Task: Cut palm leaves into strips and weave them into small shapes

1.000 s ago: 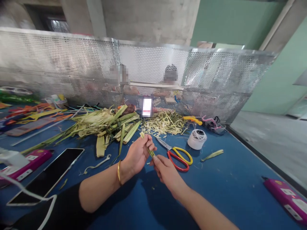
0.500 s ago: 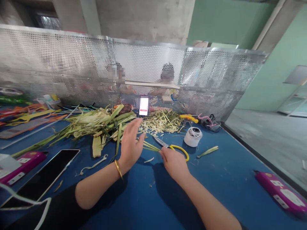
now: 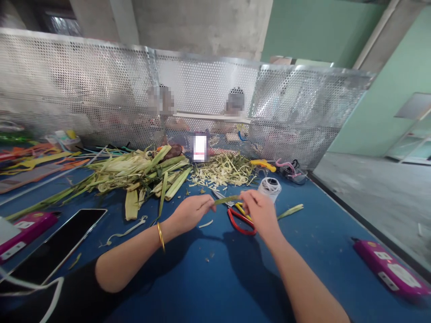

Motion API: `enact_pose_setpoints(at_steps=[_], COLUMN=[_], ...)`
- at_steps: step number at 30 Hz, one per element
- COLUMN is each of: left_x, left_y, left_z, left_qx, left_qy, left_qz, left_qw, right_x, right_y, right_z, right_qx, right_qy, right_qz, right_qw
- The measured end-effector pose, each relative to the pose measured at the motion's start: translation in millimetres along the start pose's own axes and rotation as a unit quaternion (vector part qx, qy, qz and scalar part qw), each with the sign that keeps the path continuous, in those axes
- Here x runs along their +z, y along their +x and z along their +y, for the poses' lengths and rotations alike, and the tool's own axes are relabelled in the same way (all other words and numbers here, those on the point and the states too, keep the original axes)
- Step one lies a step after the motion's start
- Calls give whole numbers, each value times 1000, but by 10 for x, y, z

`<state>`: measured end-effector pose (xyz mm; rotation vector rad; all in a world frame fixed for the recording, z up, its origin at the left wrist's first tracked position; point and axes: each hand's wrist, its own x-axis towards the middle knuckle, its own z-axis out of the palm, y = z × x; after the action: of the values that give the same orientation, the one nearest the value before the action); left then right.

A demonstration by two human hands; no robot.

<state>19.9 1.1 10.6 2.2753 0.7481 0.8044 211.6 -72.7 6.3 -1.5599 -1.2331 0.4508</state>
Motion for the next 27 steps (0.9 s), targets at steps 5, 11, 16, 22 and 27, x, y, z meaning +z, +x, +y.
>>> enact_pose_setpoints(at_steps=[5, 11, 16, 22, 27], left_x=[-2, 9, 52, 164, 207], left_y=[-1, -38, -45, -92, -125], left_z=[47, 105, 107, 107, 74], left_qx=[-65, -66, -58, 12, 59], left_qy=[-40, -32, -24, -24, 38], left_qz=[-24, -35, -56, -34, 0], left_qw=[997, 997, 996, 999, 997], right_x=[65, 237, 260, 311, 403], right_y=[-9, -124, -167, -211, -243], right_z=[-11, -73, -99, -114, -110], right_qx=[95, 84, 73, 74, 59], right_qy=[164, 215, 179, 189, 171], right_qz=[-67, -94, -69, -100, -53], right_qw=[980, 969, 979, 974, 982])
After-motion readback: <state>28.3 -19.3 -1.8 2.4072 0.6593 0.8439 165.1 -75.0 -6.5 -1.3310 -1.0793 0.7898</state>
